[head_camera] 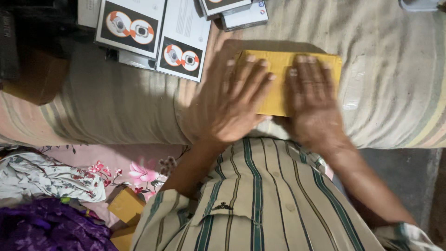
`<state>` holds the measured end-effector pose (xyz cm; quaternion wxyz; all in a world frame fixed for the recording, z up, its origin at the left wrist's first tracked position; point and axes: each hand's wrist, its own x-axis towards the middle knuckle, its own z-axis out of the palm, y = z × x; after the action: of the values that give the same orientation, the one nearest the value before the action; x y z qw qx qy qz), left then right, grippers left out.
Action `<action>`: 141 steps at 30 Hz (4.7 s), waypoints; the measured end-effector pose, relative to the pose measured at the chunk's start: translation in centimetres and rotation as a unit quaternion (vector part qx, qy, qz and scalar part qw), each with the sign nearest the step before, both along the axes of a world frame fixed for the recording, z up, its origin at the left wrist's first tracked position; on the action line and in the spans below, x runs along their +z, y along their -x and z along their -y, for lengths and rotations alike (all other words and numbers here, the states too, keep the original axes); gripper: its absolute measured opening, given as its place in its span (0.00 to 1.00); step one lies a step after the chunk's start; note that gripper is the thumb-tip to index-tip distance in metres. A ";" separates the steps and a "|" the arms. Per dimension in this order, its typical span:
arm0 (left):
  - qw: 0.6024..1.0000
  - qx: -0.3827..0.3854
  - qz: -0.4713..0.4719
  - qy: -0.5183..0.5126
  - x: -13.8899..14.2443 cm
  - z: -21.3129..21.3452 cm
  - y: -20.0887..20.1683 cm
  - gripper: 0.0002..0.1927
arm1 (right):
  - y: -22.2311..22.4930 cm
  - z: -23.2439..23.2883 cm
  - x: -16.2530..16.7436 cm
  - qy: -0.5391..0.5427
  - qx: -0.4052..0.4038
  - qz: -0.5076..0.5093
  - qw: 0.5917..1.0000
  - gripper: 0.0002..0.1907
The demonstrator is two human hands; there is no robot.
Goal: The person places a small black box into a brown cardboard box, folds the flaps, and seals the box with clear packing tape. The person repeats this process for multiple boxes, handling each one individually.
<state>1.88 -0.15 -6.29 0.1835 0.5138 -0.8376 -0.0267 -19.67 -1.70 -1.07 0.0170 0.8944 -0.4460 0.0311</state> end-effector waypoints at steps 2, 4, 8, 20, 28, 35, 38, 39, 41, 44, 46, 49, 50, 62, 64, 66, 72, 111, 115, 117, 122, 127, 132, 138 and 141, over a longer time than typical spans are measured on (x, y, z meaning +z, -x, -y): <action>0.994 0.004 0.095 0.059 -0.5 -0.1 1.5 0.42 | -1.4 -0.2 -1.0 0.019 0.016 0.008 1.000 0.48; 0.999 -0.008 0.039 0.000 -0.9 -0.1 1.3 0.48 | -1.1 0.0 -1.4 -0.009 0.020 0.063 0.998 0.49; 0.997 -0.010 -0.018 0.070 -0.6 -0.1 -0.9 0.46 | 1.6 -0.3 -0.1 0.114 -0.018 -0.231 0.966 0.38; 0.999 0.018 0.032 -0.024 -0.2 -0.6 1.6 0.54 | -0.6 -0.2 -0.9 0.010 0.015 0.037 0.999 0.49; 0.985 -0.011 -0.168 -0.044 0.7 -0.2 -2.3 0.42 | 3.9 0.4 0.2 -0.093 -0.030 0.161 0.982 0.45; 0.992 0.129 -0.012 -0.013 1.4 5.9 4.7 0.23 | -0.9 4.6 -2.3 0.053 -0.068 0.054 0.995 0.34; 0.989 0.143 0.003 -0.039 1.4 7.7 5.6 0.13 | -1.7 6.2 -3.0 0.065 -0.040 0.054 0.996 0.27; 0.989 0.138 -0.009 -0.047 1.3 7.9 5.4 0.13 | -1.5 6.6 -3.0 0.045 -0.043 0.071 0.996 0.24; 0.988 0.135 -0.028 -0.066 1.2 8.0 4.2 0.15 | -0.7 7.0 -2.9 -0.001 -0.043 0.107 0.993 0.18; 0.980 0.146 -0.101 -0.091 0.9 8.1 2.0 0.18 | 1.2 7.0 -2.1 0.047 -0.051 0.074 0.995 0.16; 0.985 0.143 -0.071 -0.060 0.8 7.9 1.1 0.17 | 1.9 6.7 -1.7 0.050 -0.076 0.083 0.992 0.14; 0.990 0.133 -0.040 0.023 0.6 7.9 2.0 0.16 | 1.3 6.6 -1.9 0.088 -0.067 0.062 0.992 0.14; 0.989 0.130 -0.032 0.057 0.5 8.0 2.7 0.16 | 0.7 6.7 -2.1 0.105 -0.055 0.050 0.992 0.14; 0.988 0.101 -0.048 -0.110 -1.0 9.0 0.1 0.18 | 2.4 7.2 -1.8 0.053 -0.063 0.086 0.993 0.12; 0.993 0.045 -0.041 -0.100 -1.1 8.8 2.1 0.17 | 1.1 7.1 -2.4 0.046 -0.029 0.096 0.994 0.13; 0.996 0.018 -0.038 -0.081 -0.9 8.7 3.5 0.18 | 0.0 7.1 -2.8 0.018 -0.010 0.110 0.994 0.14; 0.979 0.067 0.050 -0.183 0.7 7.4 0.1 0.21 | 1.6 6.6 -1.1 0.007 -0.040 0.092 0.995 0.16; 0.980 0.140 -0.119 -0.072 1.7 3.1 3.3 0.36 | -0.8 -0.1 -1.1 0.005 -0.182 0.171 0.968 0.32; 0.980 0.140 -0.126 -0.063 1.1 3.7 2.7 0.29 | -0.4 0.3 -1.3 0.022 -0.191 0.206 0.960 0.25; 0.979 0.146 -0.132 -0.054 0.9 3.5 2.5 0.26 | -0.3 0.3 -1.4 0.027 -0.185 0.213 0.959 0.26; 0.977 0.141 -0.155 -0.039 1.1 3.2 2.5 0.34 | 0.1 0.1 -1.9 0.019 -0.165 0.210 0.964 0.31; 0.978 0.155 -0.135 -0.034 1.2 3.2 2.4 0.24 | 0.2 -0.1 -2.2 0.023 -0.174 0.197 0.965 0.28; 0.977 0.132 -0.162 -0.034 1.3 3.2 2.4 0.32 | 0.1 -0.1 -2.1 0.026 -0.174 0.186 0.967 0.30; 0.978 0.146 -0.148 -0.021 1.5 3.1 2.4 0.28 | -0.1 0.1 -1.5 0.023 -0.176 0.178 0.968 0.28; 0.976 0.131 -0.171 -0.025 1.5 3.1 2.5 0.32 | -0.2 0.0 -1.5 0.023 -0.172 0.185 0.967 0.32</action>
<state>-0.60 -3.22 -4.77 0.3129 0.6113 -0.7183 -0.1113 -19.50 -1.73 -2.53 -0.0399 0.7822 -0.5878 0.2028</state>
